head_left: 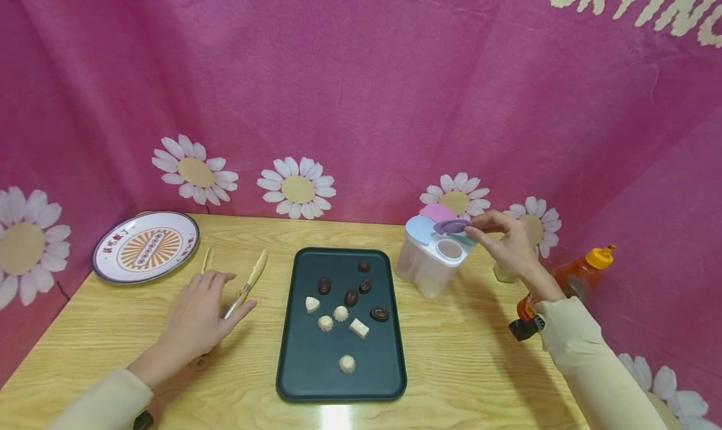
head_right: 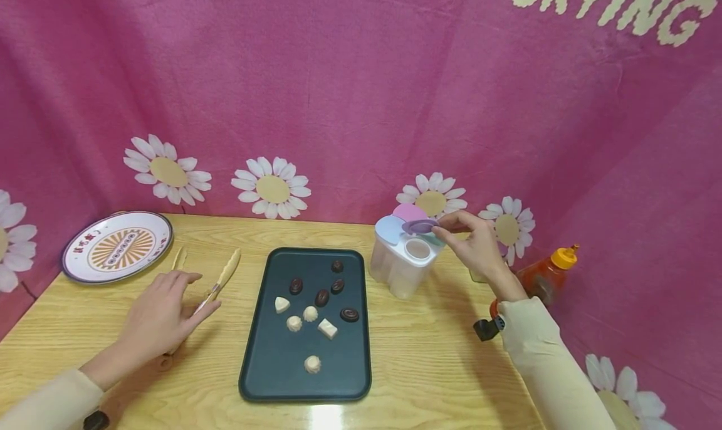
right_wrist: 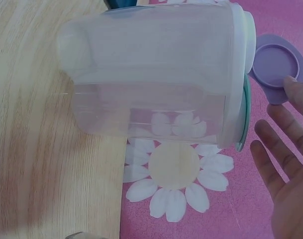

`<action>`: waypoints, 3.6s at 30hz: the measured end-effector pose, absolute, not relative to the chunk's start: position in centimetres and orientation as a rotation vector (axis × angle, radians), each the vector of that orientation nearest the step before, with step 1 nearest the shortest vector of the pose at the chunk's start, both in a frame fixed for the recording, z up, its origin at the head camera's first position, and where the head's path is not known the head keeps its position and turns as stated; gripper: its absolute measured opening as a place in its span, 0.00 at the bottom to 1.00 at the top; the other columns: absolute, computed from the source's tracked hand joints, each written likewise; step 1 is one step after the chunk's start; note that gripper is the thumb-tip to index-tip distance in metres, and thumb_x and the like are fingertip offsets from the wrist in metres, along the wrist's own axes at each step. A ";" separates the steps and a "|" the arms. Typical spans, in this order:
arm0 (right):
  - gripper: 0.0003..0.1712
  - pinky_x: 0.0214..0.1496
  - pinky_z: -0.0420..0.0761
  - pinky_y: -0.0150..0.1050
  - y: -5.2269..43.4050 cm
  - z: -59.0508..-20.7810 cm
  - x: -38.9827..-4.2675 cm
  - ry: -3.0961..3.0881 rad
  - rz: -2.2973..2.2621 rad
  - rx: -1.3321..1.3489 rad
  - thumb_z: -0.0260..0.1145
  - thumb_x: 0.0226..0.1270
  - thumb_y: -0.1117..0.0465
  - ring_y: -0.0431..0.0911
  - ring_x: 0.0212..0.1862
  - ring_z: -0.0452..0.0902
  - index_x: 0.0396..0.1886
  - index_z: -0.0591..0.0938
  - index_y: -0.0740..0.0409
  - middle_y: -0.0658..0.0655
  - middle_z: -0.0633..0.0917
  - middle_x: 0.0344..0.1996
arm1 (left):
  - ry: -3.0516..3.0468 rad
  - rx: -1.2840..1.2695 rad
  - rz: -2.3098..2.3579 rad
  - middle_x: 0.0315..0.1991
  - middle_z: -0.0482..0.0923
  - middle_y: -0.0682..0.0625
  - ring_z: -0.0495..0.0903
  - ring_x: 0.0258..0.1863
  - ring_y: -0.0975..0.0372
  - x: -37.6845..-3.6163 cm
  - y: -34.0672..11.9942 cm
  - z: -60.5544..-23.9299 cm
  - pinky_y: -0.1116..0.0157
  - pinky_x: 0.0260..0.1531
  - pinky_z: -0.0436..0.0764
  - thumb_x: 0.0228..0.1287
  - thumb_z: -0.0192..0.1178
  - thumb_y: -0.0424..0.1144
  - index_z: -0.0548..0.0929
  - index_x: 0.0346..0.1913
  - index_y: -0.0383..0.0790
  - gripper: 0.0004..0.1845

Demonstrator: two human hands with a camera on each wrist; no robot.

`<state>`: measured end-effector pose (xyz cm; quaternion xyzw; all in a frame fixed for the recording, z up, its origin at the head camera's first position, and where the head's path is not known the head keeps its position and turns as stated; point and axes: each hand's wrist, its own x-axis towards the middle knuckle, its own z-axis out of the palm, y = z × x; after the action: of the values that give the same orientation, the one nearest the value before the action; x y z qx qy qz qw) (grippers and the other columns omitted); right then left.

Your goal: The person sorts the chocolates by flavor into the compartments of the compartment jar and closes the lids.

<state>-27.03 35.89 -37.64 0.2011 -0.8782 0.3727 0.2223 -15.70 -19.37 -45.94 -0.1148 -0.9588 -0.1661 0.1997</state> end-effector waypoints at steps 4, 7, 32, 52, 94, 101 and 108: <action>0.09 0.46 0.78 0.19 35.8 -37.6 -26.9 -2.425 1.028 0.558 0.76 0.63 0.70 0.22 0.39 0.81 0.43 0.90 0.60 0.47 0.91 0.38 | -2.714 -0.165 -0.428 0.46 0.81 0.32 0.79 0.46 0.39 -14.9 -21.1 -46.5 0.41 0.46 0.79 0.59 0.72 0.63 0.80 0.53 0.27 0.39; 0.09 0.46 0.78 0.18 35.8 -37.6 -26.8 -2.425 1.021 0.563 0.76 0.63 0.70 0.22 0.40 0.81 0.43 0.90 0.60 0.49 0.91 0.38 | -2.761 -0.080 -0.407 0.45 0.80 0.31 0.78 0.44 0.39 -14.4 -21.9 -46.8 0.41 0.45 0.78 0.58 0.70 0.67 0.79 0.50 0.25 0.42; 0.09 0.46 0.78 0.18 35.8 -37.8 -27.1 -2.398 1.041 0.619 0.75 0.63 0.73 0.22 0.39 0.81 0.42 0.89 0.63 0.66 0.91 0.39 | -3.012 0.196 -0.419 0.35 0.72 0.27 0.74 0.36 0.38 -14.8 -21.1 -48.6 0.48 0.25 0.73 0.64 0.56 0.77 0.73 0.41 0.23 0.49; 0.08 0.46 0.79 0.19 35.7 -37.8 -27.1 -2.407 1.058 0.604 0.75 0.64 0.71 0.23 0.39 0.82 0.43 0.89 0.63 0.64 0.92 0.38 | -2.968 0.211 -0.389 0.32 0.75 0.28 0.77 0.35 0.36 -15.4 -21.6 -48.5 0.43 0.33 0.73 0.60 0.60 0.76 0.75 0.36 0.24 0.48; 0.09 0.46 0.78 0.17 35.8 -37.7 -27.1 -2.388 1.023 0.604 0.75 0.62 0.74 0.22 0.39 0.80 0.42 0.89 0.64 0.67 0.91 0.38 | -2.675 -0.606 -0.095 0.30 0.78 0.49 0.75 0.32 0.55 -12.8 -19.4 -41.9 0.56 0.32 0.79 0.43 0.77 0.67 0.82 0.36 0.39 0.33; 0.09 0.46 0.78 0.18 35.9 -37.7 -27.0 -2.388 1.031 0.595 0.75 0.63 0.74 0.22 0.39 0.81 0.42 0.89 0.64 0.66 0.91 0.39 | -2.647 -0.696 -0.097 0.30 0.76 0.51 0.72 0.31 0.59 -12.6 -19.3 -42.8 0.59 0.29 0.78 0.49 0.77 0.61 0.85 0.38 0.40 0.27; 0.09 0.46 0.78 0.17 36.0 -37.8 -27.1 -2.380 1.015 0.599 0.75 0.62 0.75 0.22 0.38 0.80 0.41 0.89 0.64 0.65 0.91 0.38 | -2.622 -0.755 -0.101 0.31 0.77 0.50 0.72 0.30 0.59 -12.6 -19.1 -43.6 0.60 0.26 0.78 0.53 0.77 0.57 0.87 0.40 0.40 0.24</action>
<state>-27.07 35.99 -37.82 0.2190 -0.8698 0.3709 0.2405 -12.57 -19.10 -43.56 -0.2706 -0.9401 -0.0364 0.2043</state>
